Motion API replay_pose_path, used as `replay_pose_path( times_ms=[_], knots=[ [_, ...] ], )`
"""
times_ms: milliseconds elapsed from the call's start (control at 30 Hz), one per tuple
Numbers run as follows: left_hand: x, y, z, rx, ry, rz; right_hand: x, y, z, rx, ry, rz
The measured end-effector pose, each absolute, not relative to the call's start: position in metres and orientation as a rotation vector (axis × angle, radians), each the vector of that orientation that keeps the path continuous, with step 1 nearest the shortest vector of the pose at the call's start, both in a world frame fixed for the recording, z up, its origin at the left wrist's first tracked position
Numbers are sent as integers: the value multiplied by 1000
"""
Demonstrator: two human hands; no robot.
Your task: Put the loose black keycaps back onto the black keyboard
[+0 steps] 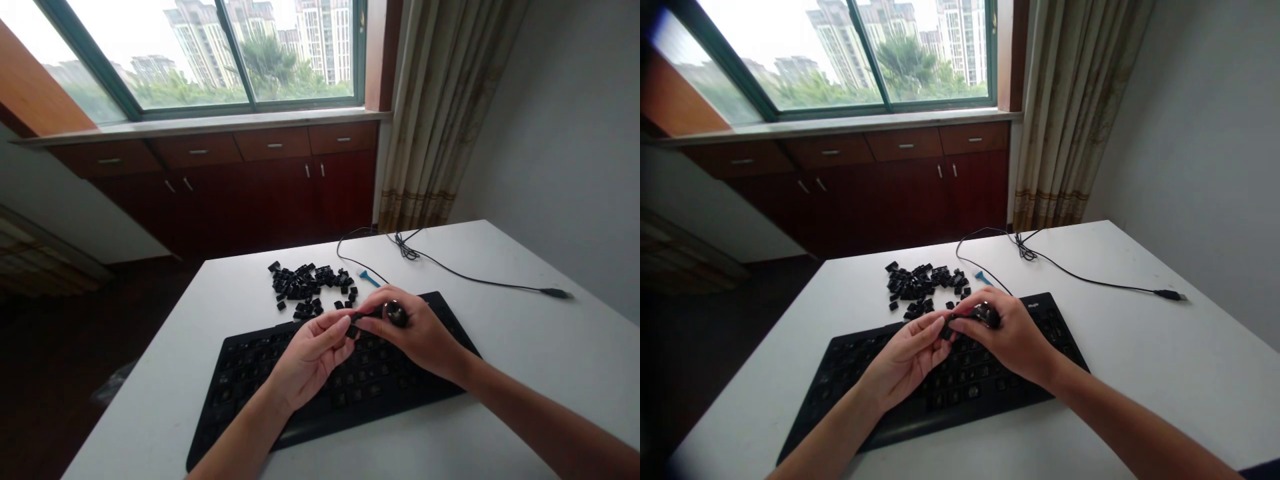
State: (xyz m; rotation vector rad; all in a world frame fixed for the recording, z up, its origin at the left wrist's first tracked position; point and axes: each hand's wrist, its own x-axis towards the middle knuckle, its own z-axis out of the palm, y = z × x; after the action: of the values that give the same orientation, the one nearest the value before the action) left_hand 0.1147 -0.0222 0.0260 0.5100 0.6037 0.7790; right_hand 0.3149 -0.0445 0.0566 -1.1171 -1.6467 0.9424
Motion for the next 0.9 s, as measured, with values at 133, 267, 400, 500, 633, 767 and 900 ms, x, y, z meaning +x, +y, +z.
replay_pose_path(
  times_ms=[133, 267, 400, 500, 633, 767, 900],
  knots=[
    [116, -21, 30, 459, 588, 802, 326, -45, 56, -1285, -1496, 1107],
    [114, -18, 32, 399, 633, 860, 349, -38, 53, -1317, -1337, 1031],
    [112, -16, 31, 357, 670, 889, 376, -32, 52, -1368, -1284, 951],
    [111, -15, 30, 356, 671, 883, 390, -32, 50, -1506, -1433, 924],
    [112, -17, 30, 379, 659, 859, 391, -37, 43, -1519, -1757, 675],
    [113, -18, 31, 409, 666, 848, 383, -42, 38, -1390, -2037, 544],
    [113, -17, 32, 432, 661, 843, 381, -45, 37, -1426, -2100, 520]
  ],
)
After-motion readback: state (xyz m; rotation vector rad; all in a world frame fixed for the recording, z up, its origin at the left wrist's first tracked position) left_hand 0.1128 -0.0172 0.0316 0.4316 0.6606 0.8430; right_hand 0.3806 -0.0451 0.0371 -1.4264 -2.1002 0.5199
